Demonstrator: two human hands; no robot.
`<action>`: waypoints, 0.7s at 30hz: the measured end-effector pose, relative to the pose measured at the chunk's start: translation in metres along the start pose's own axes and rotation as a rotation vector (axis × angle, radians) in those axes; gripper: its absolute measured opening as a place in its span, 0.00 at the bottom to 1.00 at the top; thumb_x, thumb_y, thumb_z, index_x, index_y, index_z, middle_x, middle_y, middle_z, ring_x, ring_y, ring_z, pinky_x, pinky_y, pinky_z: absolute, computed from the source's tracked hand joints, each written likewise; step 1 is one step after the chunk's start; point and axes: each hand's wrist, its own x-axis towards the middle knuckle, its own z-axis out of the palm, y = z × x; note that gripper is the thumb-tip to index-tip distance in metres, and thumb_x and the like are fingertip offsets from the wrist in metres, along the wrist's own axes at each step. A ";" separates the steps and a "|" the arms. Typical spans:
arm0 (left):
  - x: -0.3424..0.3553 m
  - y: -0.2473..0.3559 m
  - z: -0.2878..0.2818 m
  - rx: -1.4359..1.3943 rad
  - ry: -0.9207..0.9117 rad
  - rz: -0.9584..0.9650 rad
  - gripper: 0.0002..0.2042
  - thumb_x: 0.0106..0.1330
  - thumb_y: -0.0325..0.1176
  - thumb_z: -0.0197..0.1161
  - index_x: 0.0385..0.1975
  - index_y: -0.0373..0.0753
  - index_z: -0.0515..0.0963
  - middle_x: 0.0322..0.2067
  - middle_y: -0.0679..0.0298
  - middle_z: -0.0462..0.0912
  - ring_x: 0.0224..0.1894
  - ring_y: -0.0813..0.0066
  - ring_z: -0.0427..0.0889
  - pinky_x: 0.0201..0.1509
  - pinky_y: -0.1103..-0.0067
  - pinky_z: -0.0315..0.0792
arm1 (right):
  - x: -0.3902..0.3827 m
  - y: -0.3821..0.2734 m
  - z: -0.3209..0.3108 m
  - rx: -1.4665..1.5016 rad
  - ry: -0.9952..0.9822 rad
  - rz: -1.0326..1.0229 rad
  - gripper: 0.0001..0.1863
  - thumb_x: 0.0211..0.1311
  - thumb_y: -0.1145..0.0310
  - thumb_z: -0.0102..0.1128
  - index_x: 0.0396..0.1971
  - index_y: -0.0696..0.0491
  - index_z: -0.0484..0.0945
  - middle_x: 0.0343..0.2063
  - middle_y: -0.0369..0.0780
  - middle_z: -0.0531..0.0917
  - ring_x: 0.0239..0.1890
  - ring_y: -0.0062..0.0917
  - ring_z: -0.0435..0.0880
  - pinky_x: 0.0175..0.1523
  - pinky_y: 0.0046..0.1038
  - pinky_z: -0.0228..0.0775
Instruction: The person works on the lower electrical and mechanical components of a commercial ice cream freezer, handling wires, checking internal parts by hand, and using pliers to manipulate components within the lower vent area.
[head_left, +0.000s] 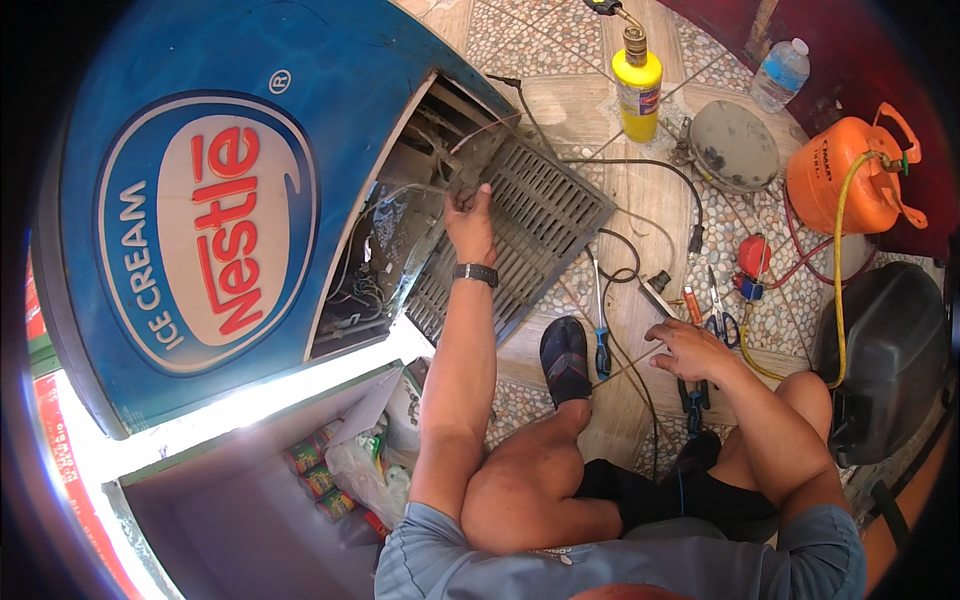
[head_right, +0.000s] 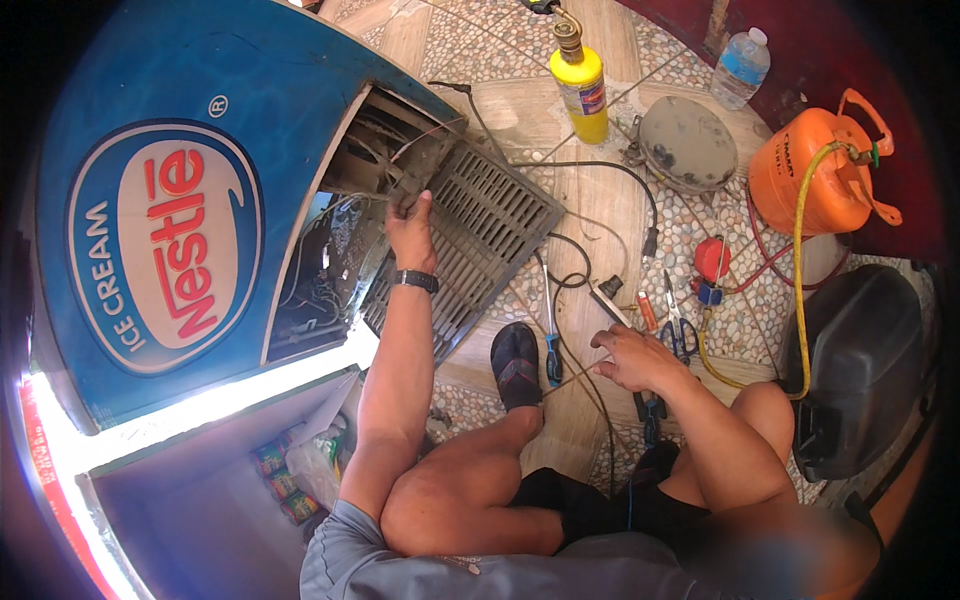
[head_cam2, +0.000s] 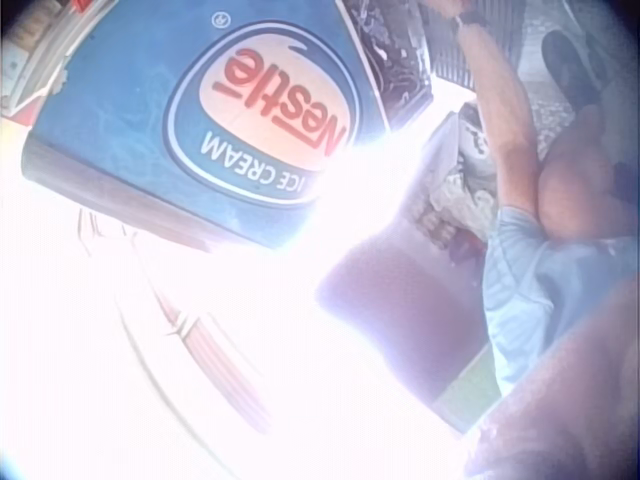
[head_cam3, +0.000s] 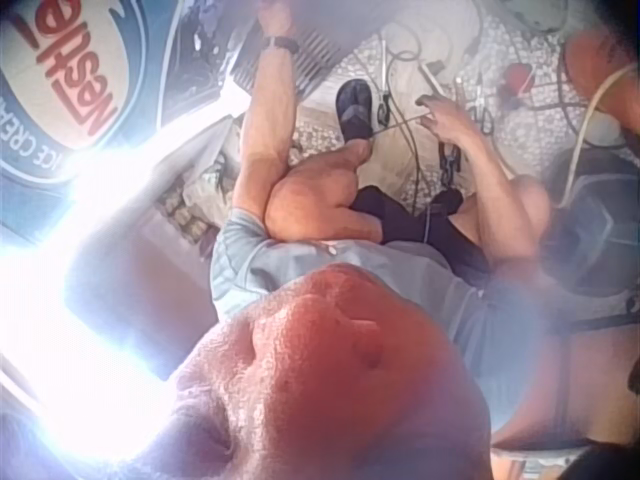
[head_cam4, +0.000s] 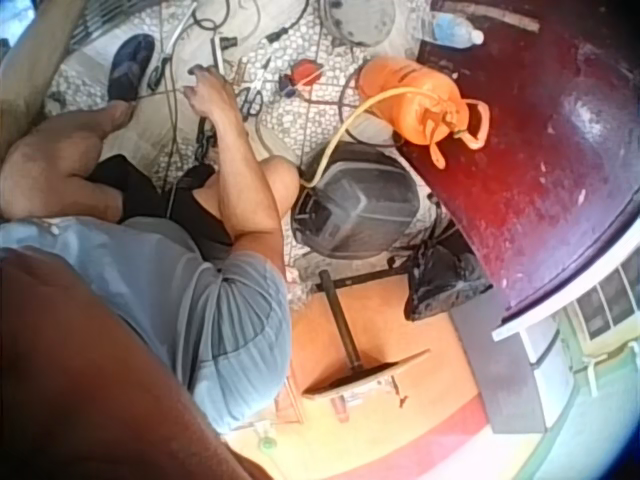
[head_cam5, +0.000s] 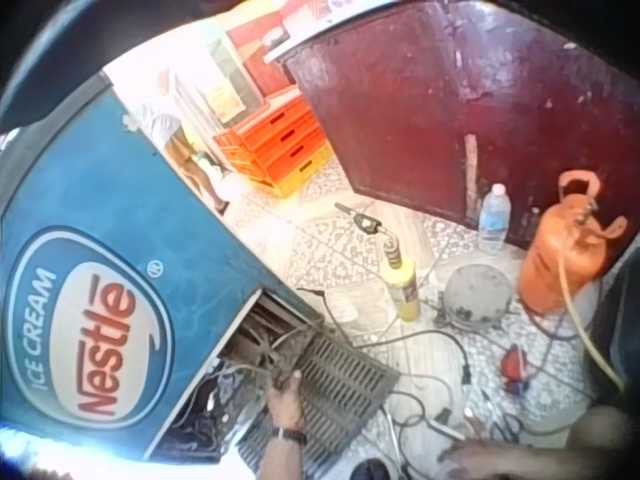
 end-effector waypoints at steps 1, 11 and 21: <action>0.001 0.003 0.006 0.064 0.026 0.024 0.22 0.62 0.23 0.67 0.55 0.30 0.69 0.39 0.61 0.82 0.41 0.75 0.81 0.46 0.80 0.74 | 0.000 0.001 0.001 0.000 0.004 0.000 0.24 0.63 0.57 0.61 0.57 0.51 0.72 0.52 0.48 0.76 0.56 0.45 0.77 0.57 0.42 0.71; -0.003 -0.043 -0.008 0.329 0.037 -0.019 0.13 0.60 0.28 0.69 0.42 0.30 0.80 0.36 0.57 0.85 0.39 0.68 0.83 0.46 0.75 0.75 | -0.005 0.000 0.000 0.009 0.040 0.014 0.24 0.62 0.59 0.63 0.55 0.52 0.73 0.51 0.46 0.77 0.55 0.44 0.77 0.57 0.41 0.72; -0.005 -0.023 0.010 -0.232 0.018 -0.200 0.12 0.67 0.23 0.61 0.49 0.33 0.71 0.41 0.60 0.81 0.37 0.72 0.81 0.45 0.74 0.80 | -0.013 0.002 -0.006 0.007 0.066 0.039 0.24 0.62 0.59 0.63 0.55 0.52 0.73 0.50 0.46 0.77 0.55 0.44 0.77 0.57 0.41 0.72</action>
